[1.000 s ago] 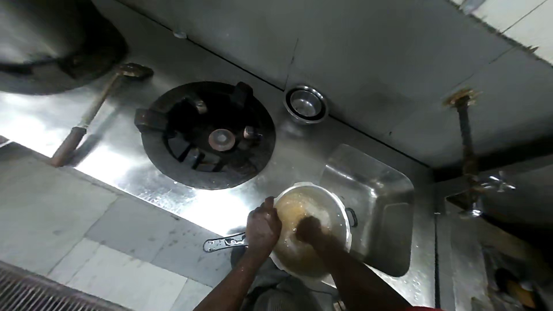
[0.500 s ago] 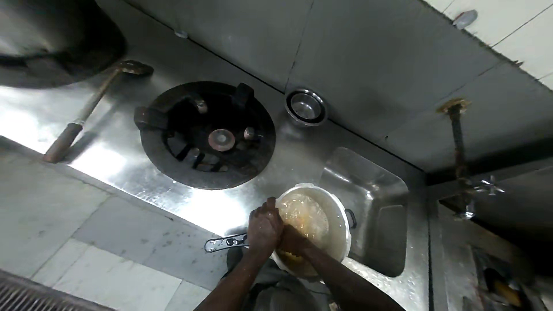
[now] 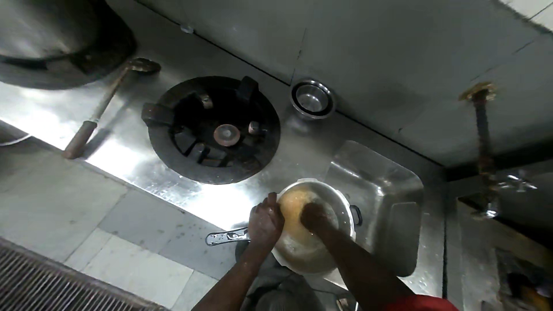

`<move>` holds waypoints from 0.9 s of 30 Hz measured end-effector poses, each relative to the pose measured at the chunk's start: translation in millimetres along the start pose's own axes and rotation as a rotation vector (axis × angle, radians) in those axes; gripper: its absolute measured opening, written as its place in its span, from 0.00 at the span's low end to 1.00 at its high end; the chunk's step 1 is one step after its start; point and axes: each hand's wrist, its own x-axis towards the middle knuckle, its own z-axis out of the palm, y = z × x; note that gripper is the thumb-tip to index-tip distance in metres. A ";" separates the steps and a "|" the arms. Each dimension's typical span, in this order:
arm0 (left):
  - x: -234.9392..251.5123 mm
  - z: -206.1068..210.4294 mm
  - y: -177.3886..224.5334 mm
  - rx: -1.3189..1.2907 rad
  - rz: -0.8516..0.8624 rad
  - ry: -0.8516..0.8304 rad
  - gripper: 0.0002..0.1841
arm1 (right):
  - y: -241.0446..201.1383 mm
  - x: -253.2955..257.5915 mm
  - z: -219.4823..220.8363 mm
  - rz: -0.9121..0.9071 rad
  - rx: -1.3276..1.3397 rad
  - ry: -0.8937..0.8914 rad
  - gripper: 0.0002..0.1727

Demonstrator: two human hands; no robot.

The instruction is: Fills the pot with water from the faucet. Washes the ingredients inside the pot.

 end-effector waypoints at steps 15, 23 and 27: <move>2.1 -3.1 0.8 -0.022 -0.015 -0.023 0.19 | -33.2 -70.6 -0.9 -0.202 0.375 -0.352 0.27; 8.4 -17.8 2.3 -0.051 -0.047 -0.189 0.23 | -32.9 -39.8 5.6 -0.235 0.716 -0.009 0.22; 23.0 -41.9 -2.0 -0.099 0.036 -0.431 0.33 | -21.4 -24.5 3.0 -0.104 0.406 0.103 0.32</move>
